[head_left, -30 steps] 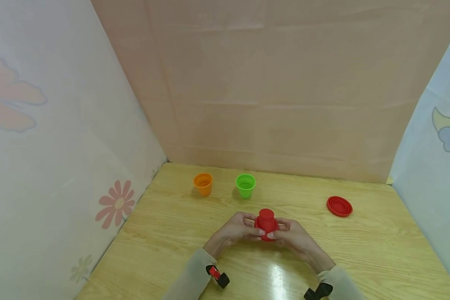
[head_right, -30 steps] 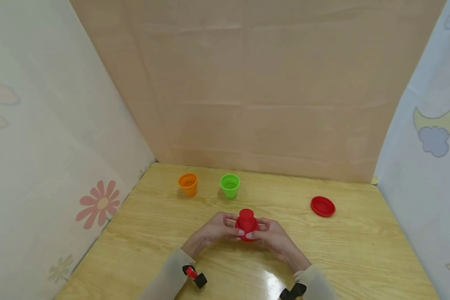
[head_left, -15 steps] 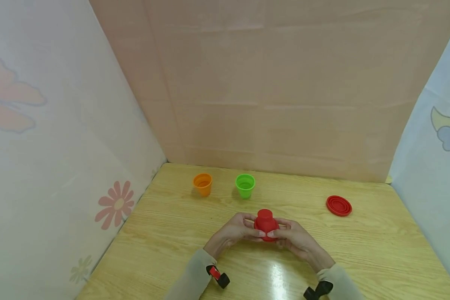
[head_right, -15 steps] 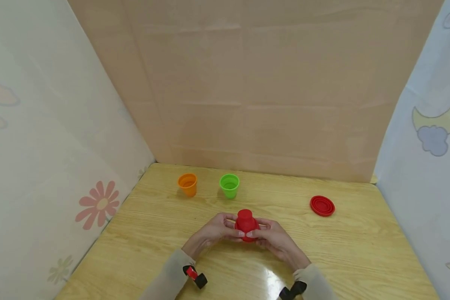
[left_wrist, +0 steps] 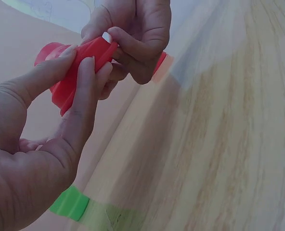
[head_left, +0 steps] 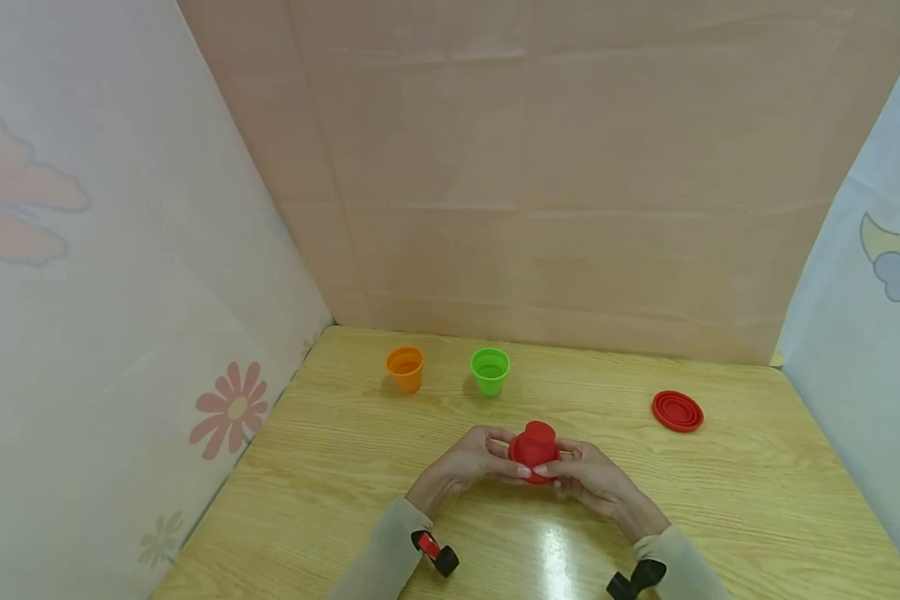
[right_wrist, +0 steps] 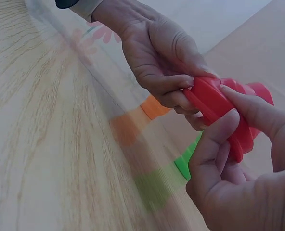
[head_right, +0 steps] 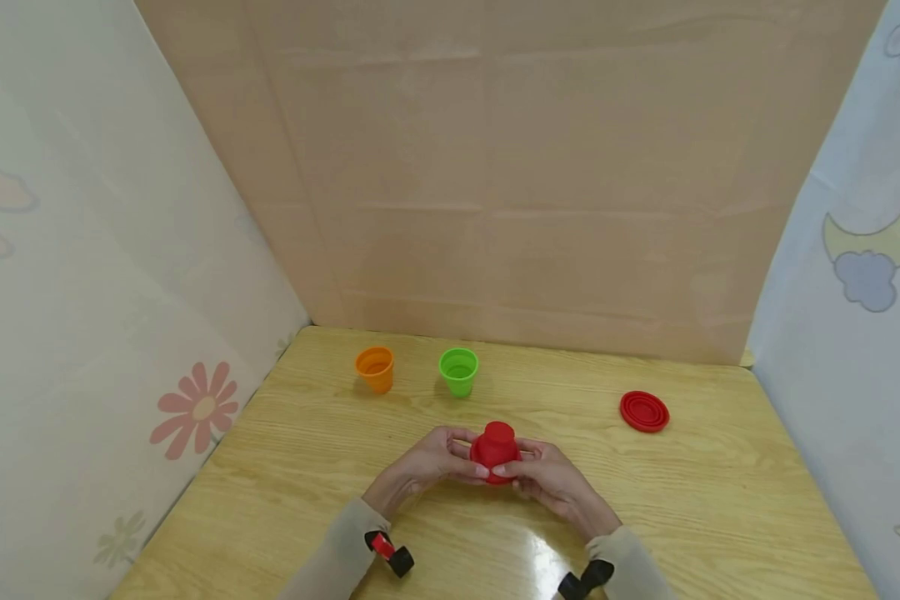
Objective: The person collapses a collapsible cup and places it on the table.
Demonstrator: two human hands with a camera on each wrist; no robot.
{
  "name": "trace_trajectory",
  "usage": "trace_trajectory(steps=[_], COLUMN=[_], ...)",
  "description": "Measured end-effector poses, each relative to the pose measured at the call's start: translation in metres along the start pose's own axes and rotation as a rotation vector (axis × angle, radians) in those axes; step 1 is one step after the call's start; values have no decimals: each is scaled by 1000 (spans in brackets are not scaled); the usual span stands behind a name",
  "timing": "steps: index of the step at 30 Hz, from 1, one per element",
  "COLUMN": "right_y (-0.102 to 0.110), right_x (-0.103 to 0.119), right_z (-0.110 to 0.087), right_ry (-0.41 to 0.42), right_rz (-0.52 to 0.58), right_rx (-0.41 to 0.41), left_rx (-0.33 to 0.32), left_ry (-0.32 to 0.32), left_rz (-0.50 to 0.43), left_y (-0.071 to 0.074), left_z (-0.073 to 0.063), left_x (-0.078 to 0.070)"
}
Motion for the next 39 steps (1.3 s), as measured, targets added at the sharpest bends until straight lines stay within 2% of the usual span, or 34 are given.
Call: trace_trajectory(steps=[9, 16, 19, 23, 32, 39], right_y=[2, 2, 2, 3, 1, 2], right_x=[3, 4, 4, 1, 0, 0], right_z=[-2, 0, 1, 2, 2, 1], right_ry=[7, 5, 9, 4, 8, 12], right_rz=[-4, -37, -53, -49, -39, -62], right_rx=[-9, 55, 71, 79, 107, 126], left_rx=[49, 169, 199, 192, 104, 70], left_ry=[-2, 37, 56, 64, 74, 62], left_rz=[22, -5, -3, -3, -51, -81], left_y=[-6, -14, -15, -14, -9, -8], left_z=[-4, -5, -3, -2, 2, 7], left_x=[-5, -9, -8, -6, 1, 6])
Point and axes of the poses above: each hand's wrist, its own z-axis towards the middle knuckle, its own y-axis out of the back of the hand, x = y × z, the point moved 9 cm from there along z, towards the middle knuckle, and after that the axes turned 2 degrees about y, right-handed, at the moved point
